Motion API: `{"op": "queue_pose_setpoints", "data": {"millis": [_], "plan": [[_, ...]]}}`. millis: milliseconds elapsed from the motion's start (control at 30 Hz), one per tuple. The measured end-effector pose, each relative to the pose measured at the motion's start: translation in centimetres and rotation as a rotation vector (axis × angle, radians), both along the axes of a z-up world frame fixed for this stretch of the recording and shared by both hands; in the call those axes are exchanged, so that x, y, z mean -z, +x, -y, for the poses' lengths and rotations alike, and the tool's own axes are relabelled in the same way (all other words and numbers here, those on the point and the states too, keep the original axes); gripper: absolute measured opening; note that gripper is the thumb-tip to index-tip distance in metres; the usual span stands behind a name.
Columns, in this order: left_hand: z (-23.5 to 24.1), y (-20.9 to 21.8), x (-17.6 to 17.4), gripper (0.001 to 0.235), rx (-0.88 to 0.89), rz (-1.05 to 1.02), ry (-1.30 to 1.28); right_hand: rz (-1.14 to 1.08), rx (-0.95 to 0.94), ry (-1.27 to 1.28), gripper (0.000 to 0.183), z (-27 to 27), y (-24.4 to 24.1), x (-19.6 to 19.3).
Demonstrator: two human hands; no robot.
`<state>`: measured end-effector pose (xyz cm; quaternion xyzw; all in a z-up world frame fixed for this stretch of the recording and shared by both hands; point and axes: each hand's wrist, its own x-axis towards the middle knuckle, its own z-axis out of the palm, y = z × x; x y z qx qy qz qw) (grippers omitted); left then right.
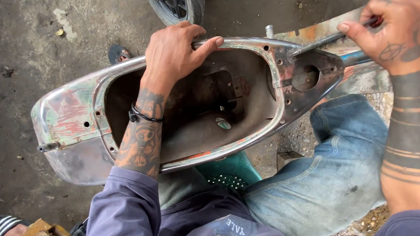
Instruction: The person scrubs the inner surface of a large, hollow metal part using a wire brush. They hold the part steady with one hand while vigorously brushing the interior with the other.
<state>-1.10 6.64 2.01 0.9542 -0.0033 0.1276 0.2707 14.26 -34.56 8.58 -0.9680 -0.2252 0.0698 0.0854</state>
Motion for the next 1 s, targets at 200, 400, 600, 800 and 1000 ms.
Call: {"op": "queue_pose_setpoints", "data": {"millis": [200, 400, 600, 800, 1000], "plan": [[-0.2, 0.4, -0.2, 0.061, -0.004, 0.018, -0.009, 0.461, -0.572, -0.028, 0.065, -4.2, -2.9, -1.0], [-0.3, 0.2, 0.0, 0.063, -0.026, 0.010, 0.003, 0.488, -0.421, -0.094, 0.051, 0.9, 0.7, 1.8], [0.0, 0.1, 0.0, 0.064, -0.015, -0.009, 0.003, 0.497, -0.522, -0.065, 0.064, -2.8, -1.8, 0.0], [-0.1, 0.4, -0.5, 0.063, -0.002, 0.000, -0.010, 0.625, -0.571, -0.034, 0.060, -5.2, -3.4, -1.5], [0.1, -0.2, -1.2, 0.060, 0.010, -0.041, -0.030, 0.485, -0.378, -0.105, 0.056, 0.4, 0.8, 2.3]]}}
